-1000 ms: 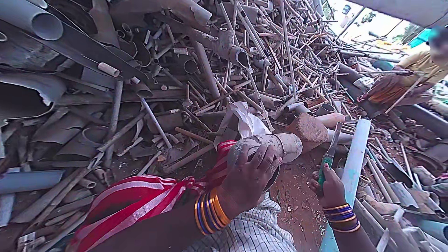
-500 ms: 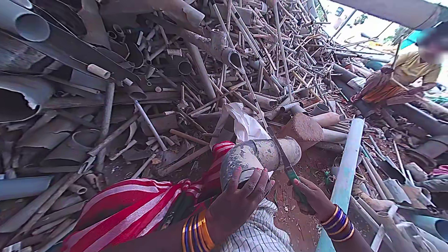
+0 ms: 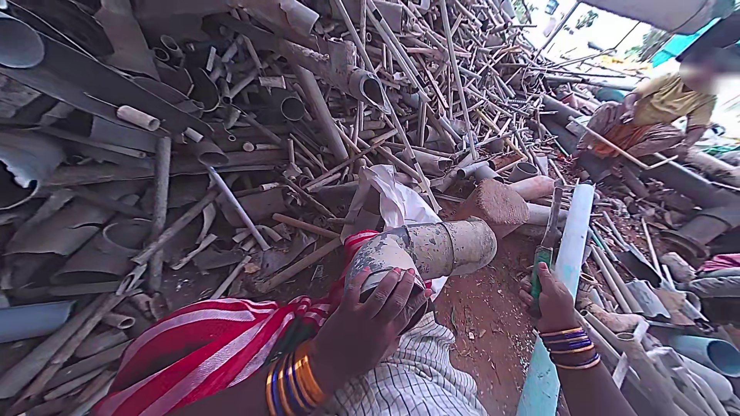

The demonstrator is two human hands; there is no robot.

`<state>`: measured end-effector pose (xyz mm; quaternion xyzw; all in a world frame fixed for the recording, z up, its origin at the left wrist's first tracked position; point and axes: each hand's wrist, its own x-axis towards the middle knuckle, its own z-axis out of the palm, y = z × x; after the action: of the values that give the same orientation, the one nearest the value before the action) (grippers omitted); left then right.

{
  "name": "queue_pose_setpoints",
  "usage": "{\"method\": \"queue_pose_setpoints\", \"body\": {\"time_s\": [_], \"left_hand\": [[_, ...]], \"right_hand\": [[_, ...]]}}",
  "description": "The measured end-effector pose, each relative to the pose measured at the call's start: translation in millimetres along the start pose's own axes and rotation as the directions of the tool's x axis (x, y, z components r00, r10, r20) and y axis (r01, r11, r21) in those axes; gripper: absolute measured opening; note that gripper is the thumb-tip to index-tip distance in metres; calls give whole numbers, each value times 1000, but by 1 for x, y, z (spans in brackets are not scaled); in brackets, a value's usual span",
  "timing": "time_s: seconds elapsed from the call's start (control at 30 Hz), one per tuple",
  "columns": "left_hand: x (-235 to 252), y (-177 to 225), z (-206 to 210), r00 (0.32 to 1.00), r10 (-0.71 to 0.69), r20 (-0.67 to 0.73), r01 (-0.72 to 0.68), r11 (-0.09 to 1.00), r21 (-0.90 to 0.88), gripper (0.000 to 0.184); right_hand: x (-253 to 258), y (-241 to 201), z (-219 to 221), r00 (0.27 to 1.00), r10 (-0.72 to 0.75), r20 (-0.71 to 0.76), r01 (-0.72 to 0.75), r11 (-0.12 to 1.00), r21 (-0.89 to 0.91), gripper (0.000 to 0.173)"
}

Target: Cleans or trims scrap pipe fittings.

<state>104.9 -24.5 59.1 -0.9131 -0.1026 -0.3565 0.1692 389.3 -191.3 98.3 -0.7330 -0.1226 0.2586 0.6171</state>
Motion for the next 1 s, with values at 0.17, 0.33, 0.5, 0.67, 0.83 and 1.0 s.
{"method": "queue_pose_setpoints", "body": {"time_s": [0.17, 0.33, 0.5, 0.67, 0.83, 1.0], "left_hand": [[4, 0, 0, 1000, 6, 10, -6, 1000, -1, 60], [8, -2, -3, 1000, -21, 21, 21, 1000, -21, 70], [8, 0, 0, 1000, 14, 17, -14, 1000, -21, 60], [7, -1, 0, 1000, -7, 16, 8, 999, -36, 65], [9, -1, 0, 1000, 21, 22, -20, 1000, -22, 60], [10, -5, -1, 1000, -10, 22, 11, 999, -46, 68]], "right_hand": [[-12, 16, 1, 940, 115, 323, -54, 980, -194, 29], [1, 10, 8, 998, -8, -56, 7, 1000, -15, 29], [-11, 23, 9, 892, 48, 450, 109, 942, -317, 27], [2, 18, 18, 999, -31, 15, 32, 995, -94, 28], [-6, 22, 9, 949, -35, 314, 145, 932, -333, 27], [0, 23, 9, 982, -19, 189, 78, 947, -311, 28]]}}
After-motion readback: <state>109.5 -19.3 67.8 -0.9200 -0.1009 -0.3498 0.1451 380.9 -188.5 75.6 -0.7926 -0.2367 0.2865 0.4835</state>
